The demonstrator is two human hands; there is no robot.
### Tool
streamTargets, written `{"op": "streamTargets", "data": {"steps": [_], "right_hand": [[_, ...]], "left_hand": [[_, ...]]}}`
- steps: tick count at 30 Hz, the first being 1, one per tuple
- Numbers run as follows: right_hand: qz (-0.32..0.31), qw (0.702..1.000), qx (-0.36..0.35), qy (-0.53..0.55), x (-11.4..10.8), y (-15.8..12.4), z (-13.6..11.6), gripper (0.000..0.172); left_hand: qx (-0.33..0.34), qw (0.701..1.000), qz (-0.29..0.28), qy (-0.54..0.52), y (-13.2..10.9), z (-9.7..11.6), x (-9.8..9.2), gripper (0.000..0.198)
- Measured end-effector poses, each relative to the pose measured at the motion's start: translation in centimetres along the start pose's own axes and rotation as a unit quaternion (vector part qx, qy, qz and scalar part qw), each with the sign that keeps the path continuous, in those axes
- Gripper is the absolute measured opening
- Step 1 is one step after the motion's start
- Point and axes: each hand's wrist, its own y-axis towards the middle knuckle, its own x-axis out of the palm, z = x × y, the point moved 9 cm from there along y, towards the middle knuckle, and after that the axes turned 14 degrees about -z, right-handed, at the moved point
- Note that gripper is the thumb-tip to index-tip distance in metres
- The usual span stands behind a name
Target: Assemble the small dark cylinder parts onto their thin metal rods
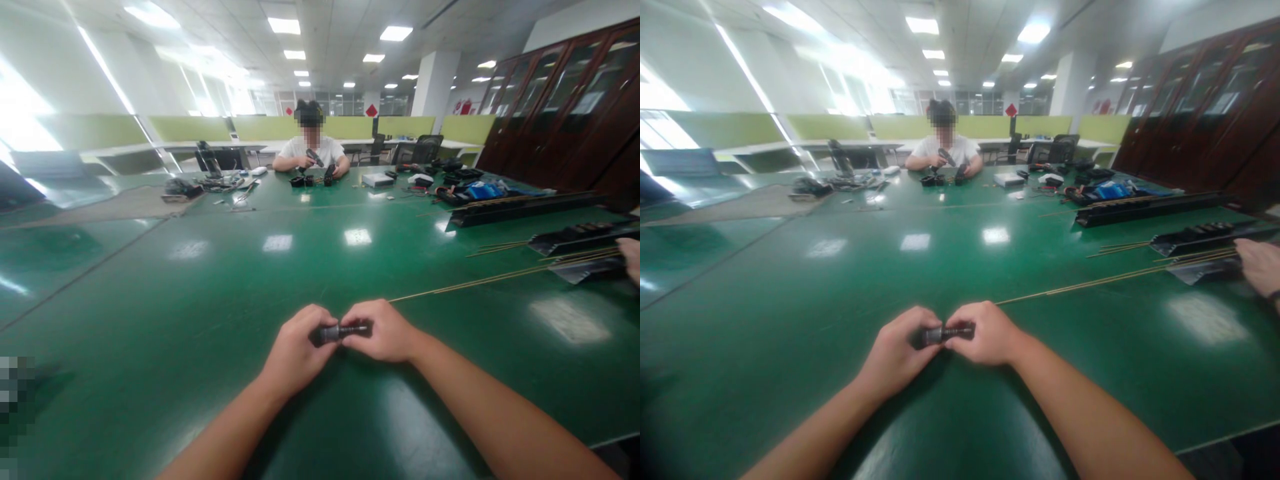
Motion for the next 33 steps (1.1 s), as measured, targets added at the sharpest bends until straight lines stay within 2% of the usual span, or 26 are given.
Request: {"op": "streamTargets", "data": {"steps": [33], "right_hand": [[-0.004, 0.998, 0.043, -0.035, 0.00, 0.10, 0.81, 0.010]], "left_hand": [[-0.028, 0.999, 0.018, 0.042, 0.02, -0.61, -0.68, 0.012]]}}
